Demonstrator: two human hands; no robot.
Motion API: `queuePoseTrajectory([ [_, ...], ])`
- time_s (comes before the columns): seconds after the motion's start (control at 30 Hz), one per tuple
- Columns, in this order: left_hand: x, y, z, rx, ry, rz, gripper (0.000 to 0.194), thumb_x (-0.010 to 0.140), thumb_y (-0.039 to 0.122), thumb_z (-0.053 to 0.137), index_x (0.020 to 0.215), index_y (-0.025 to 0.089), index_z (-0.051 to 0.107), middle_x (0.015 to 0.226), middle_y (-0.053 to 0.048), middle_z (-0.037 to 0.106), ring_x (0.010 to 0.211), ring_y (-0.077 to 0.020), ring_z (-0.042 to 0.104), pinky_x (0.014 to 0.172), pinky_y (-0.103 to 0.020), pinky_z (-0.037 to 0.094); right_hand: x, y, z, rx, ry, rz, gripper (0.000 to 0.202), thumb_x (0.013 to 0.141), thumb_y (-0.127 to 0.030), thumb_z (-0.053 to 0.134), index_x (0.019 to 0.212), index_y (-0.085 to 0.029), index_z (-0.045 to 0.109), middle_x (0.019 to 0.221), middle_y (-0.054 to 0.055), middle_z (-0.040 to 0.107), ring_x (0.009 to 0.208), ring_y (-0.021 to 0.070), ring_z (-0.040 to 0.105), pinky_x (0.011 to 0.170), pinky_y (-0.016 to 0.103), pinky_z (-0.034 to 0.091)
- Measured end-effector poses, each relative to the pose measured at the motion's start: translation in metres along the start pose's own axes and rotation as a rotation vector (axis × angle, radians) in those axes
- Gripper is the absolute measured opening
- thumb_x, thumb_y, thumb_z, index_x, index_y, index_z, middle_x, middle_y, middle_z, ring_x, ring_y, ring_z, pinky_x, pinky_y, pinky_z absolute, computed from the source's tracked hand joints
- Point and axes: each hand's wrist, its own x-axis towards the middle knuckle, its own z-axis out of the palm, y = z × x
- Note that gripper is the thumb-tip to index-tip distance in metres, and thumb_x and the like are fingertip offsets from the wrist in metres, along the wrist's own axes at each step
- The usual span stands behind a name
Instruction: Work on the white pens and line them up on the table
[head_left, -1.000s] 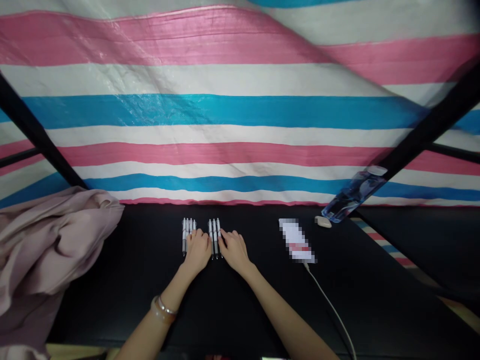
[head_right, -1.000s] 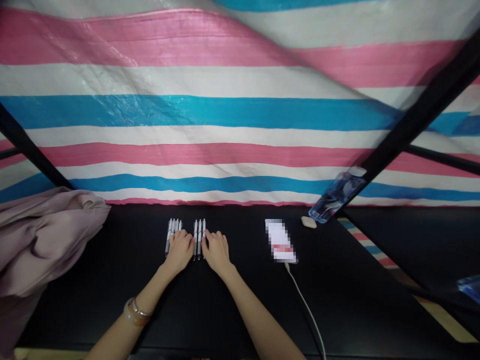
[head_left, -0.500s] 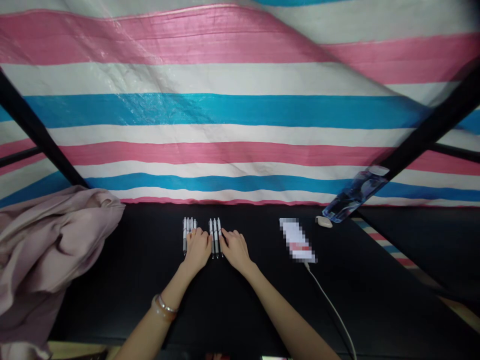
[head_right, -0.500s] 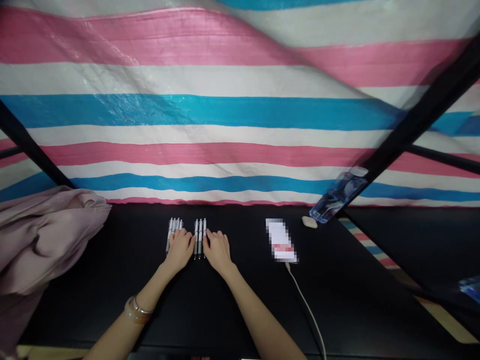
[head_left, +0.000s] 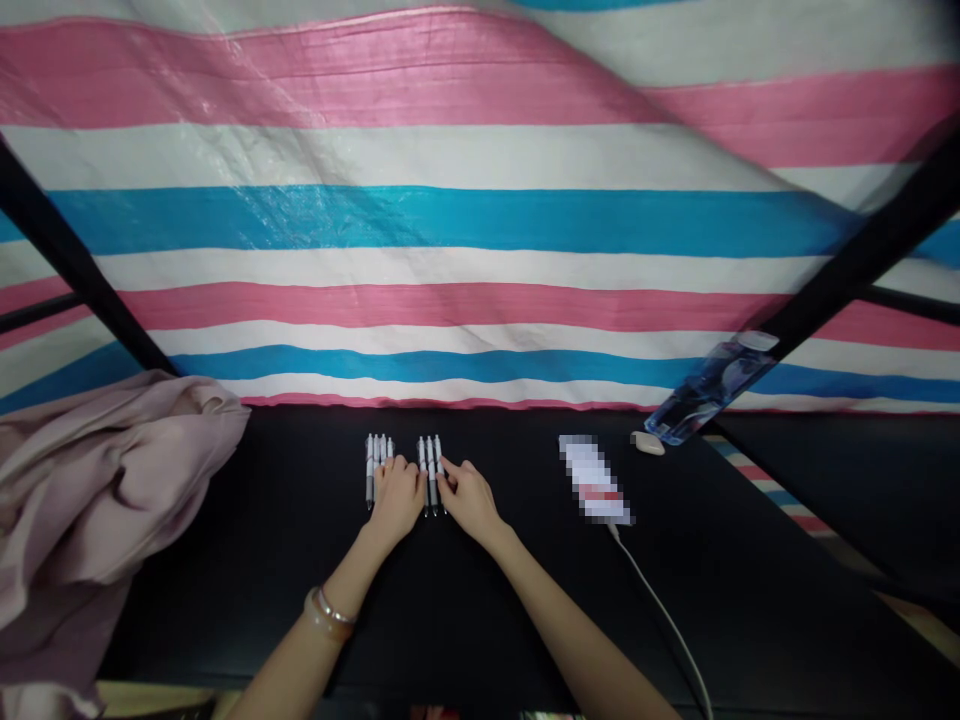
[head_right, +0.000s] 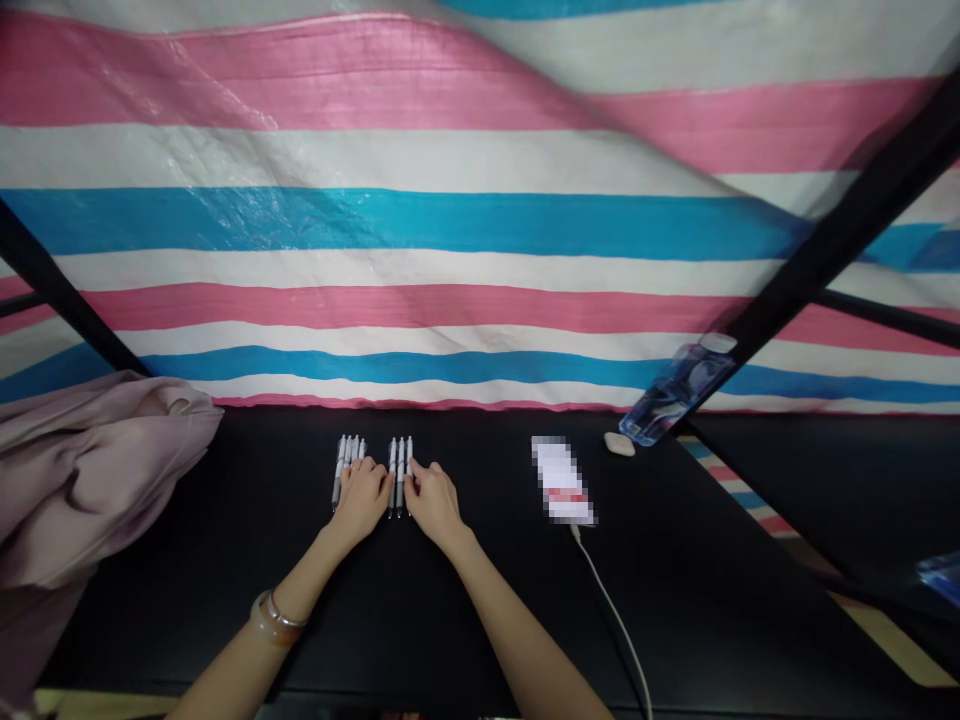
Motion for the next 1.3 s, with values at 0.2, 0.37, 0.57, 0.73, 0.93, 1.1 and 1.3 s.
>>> queuePoseTrajectory([
  [0.2, 0.0, 0.0, 0.0, 0.001, -0.004, 0.006, 0.037, 0.091, 0.031, 0.027, 0.078, 0.016, 0.059, 0.088, -0.009, 0.054, 0.09, -0.0237, 0.047, 0.08, -0.038, 0.031, 0.0, 0.001, 0.002, 0.01, 0.009, 0.002, 0.036, 0.084, -0.026, 0.044, 0.116, -0.017, 0.058, 0.064, 0.002, 0.057, 0.07, 0.0157, 0.052, 0.062, 0.022, 0.039],
  [0.37, 0.0, 0.0, 0.0, 0.0, 0.0, 0.019, 0.037, 0.091, 0.03, 0.027, 0.079, 0.015, 0.059, 0.087, -0.01, 0.054, 0.09, -0.0244, 0.047, 0.08, -0.039, 0.031, 0.0, 0.003, 0.005, 0.008, 0.032, -0.038, 0.033, 0.083, -0.025, 0.045, 0.112, -0.017, 0.06, 0.06, 0.002, 0.055, 0.068, 0.0163, 0.052, 0.059, 0.022, 0.038],
  [0.57, 0.0, 0.0, 0.001, 0.014, 0.005, 0.018, 0.037, 0.091, 0.03, 0.027, 0.079, 0.015, 0.059, 0.087, -0.01, 0.053, 0.089, -0.024, 0.047, 0.08, -0.038, 0.031, 0.0, 0.006, 0.008, 0.017, 0.081, -0.069, 0.032, 0.083, -0.024, 0.045, 0.11, -0.018, 0.061, 0.057, 0.001, 0.054, 0.066, 0.0164, 0.051, 0.057, 0.023, 0.037],
  [0.73, 0.0, 0.0, 0.002, 0.019, 0.003, 0.022, 0.037, 0.091, 0.031, 0.026, 0.08, 0.015, 0.059, 0.087, -0.01, 0.053, 0.089, -0.0245, 0.047, 0.079, -0.039, 0.031, 0.0, 0.006, 0.008, 0.029, 0.105, -0.076, 0.032, 0.083, -0.024, 0.045, 0.109, -0.018, 0.062, 0.056, 0.0, 0.053, 0.064, 0.0161, 0.051, 0.057, 0.023, 0.038],
  [0.93, 0.0, 0.0, 0.002, 0.004, 0.014, 0.023, 0.036, 0.091, 0.03, 0.028, 0.079, 0.016, 0.058, 0.086, -0.01, 0.053, 0.089, -0.0246, 0.047, 0.079, -0.039, 0.03, 0.0, 0.003, 0.006, 0.014, 0.079, -0.048, 0.033, 0.083, -0.024, 0.045, 0.111, -0.017, 0.061, 0.058, 0.001, 0.054, 0.064, 0.0163, 0.051, 0.057, 0.023, 0.038],
  [1.1, 0.001, 0.0, -0.003, -0.044, 0.066, -0.009, 0.034, 0.091, 0.033, 0.028, 0.078, 0.018, 0.057, 0.087, -0.008, 0.054, 0.088, -0.0226, 0.048, 0.08, -0.037, 0.03, 0.0, 0.001, 0.004, 0.014, 0.056, -0.039, 0.033, 0.084, -0.024, 0.043, 0.112, -0.018, 0.06, 0.057, 0.001, 0.054, 0.067, 0.0167, 0.051, 0.058, 0.023, 0.038],
  [1.3, 0.005, -0.009, -0.014, -0.008, 0.192, -0.281, 0.024, 0.086, 0.032, 0.037, 0.086, 0.016, 0.055, 0.089, -0.009, 0.056, 0.089, -0.0244, 0.048, 0.079, -0.038, 0.029, -0.001, -0.001, 0.001, 0.014, 0.035, -0.034, 0.035, 0.085, -0.026, 0.041, 0.114, -0.017, 0.058, 0.057, 0.0, 0.055, 0.069, 0.0175, 0.051, 0.061, 0.024, 0.038],
])
